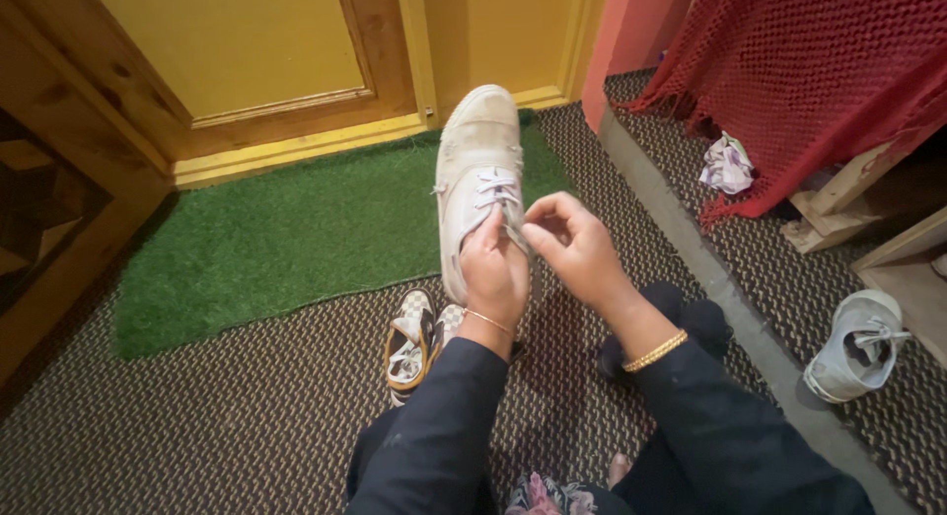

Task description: The person sits on the floor and laces a pair of white sneakers by hand, threading the laces through the eyelets and tying them. The person then places the shoes on the floor near a shoe rack.

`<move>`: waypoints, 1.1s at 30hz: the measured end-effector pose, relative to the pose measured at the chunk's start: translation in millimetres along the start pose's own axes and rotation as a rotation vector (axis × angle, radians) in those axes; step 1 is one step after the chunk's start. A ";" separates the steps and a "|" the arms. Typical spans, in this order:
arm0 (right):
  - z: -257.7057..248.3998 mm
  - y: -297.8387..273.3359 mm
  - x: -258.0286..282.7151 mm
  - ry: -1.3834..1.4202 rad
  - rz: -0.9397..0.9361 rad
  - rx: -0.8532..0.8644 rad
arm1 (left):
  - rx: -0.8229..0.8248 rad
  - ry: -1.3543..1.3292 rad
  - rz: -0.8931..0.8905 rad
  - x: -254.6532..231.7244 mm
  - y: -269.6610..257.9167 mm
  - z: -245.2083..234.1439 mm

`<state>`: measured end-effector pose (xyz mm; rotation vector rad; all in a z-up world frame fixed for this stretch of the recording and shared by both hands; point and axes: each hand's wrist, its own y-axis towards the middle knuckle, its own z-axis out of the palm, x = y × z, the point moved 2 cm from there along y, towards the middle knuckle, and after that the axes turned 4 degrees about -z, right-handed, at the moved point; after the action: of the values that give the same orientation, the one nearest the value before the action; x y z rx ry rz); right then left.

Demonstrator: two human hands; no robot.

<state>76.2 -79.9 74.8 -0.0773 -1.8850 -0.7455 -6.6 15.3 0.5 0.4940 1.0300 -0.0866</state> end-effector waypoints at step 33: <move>-17.0 -0.1 27.1 -0.072 -0.258 0.158 | 0.112 -0.926 -0.347 -32.8 -0.2 26.6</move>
<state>78.0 -96.5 102.1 0.2456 -2.0401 -0.7711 -2.6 -1.6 39.0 0.3095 0.1877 -0.6250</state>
